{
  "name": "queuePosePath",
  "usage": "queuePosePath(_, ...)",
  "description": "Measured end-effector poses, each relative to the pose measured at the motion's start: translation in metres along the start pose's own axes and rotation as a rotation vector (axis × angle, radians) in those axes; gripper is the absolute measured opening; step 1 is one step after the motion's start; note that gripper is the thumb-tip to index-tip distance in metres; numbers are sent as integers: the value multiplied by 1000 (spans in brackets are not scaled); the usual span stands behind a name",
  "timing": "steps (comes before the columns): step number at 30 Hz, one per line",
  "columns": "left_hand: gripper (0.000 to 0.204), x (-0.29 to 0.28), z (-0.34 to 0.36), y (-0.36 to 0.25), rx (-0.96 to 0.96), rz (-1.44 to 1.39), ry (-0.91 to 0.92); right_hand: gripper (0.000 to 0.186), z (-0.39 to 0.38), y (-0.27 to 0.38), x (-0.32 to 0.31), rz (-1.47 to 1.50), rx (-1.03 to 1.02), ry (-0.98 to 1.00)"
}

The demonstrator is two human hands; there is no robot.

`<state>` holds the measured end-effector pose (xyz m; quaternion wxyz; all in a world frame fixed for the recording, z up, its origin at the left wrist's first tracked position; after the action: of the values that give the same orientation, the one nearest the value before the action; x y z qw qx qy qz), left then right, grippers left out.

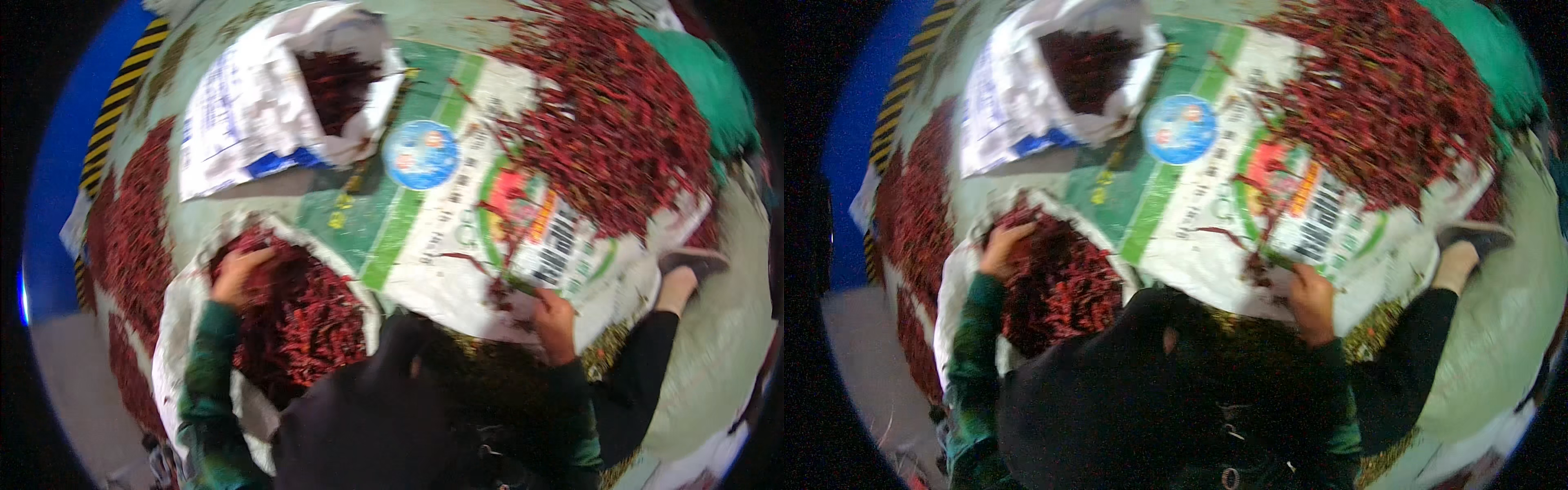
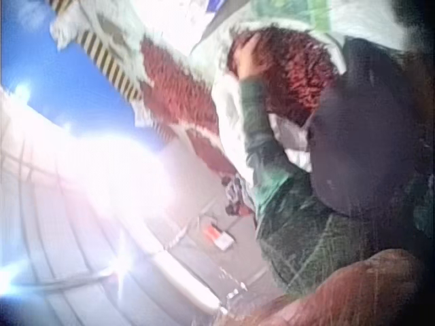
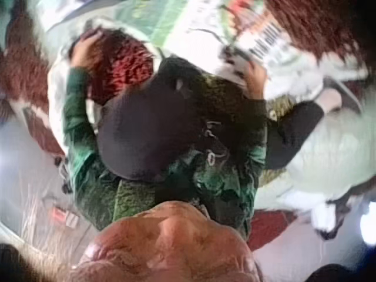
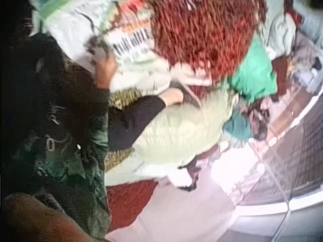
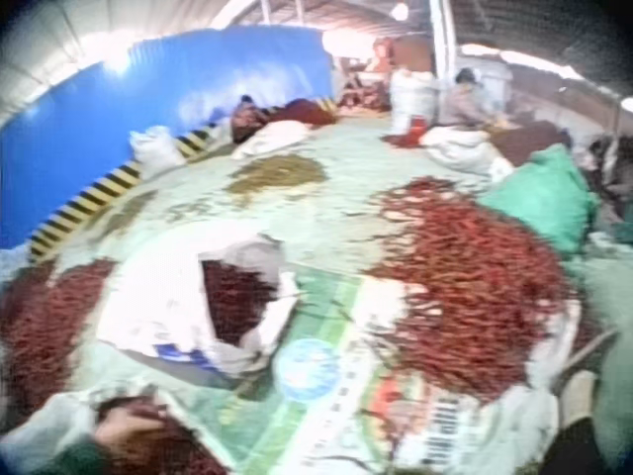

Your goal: The person sits on the floor and removes stems from dried red chilies by hand. They place the de-stemmed peppers into a white sack and discard the stems onto a pile on the floor.

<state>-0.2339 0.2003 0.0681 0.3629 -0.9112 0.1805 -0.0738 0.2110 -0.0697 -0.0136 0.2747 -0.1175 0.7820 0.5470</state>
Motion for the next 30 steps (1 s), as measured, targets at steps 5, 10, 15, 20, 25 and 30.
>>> queuePosePath(5,18,-204,-20,68,-160,128,-372,20,-25,-12,13,-54,37,178)
queuePosePath(10,57,-305,-45,30,-45,1162,-650,16,-25,10,12,-275,52,164)
queuePosePath(15,103,-243,-37,51,-491,1581,-432,14,27,34,38,-216,159,8)
queuePosePath(20,58,-181,-69,36,21,1470,-462,23,50,12,45,-236,98,-207)
queuePosePath(25,28,-124,-105,3,370,1618,-545,16,39,-11,45,873,291,107)
queuePosePath(30,21,-2,-51,-13,501,893,-212,15,19,18,45,1087,366,219)
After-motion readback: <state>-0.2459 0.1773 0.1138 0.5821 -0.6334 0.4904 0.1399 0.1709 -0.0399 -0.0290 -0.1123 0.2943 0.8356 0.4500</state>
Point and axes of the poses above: each hand's wrist, its own z-axis towards the middle knuckle, its own x-axis out of the palm, y = z × x, the point moved 7 cm from there along z, towards the middle knuckle, and after that the axes turned 14 degrees about y, right-handed, at the moved point
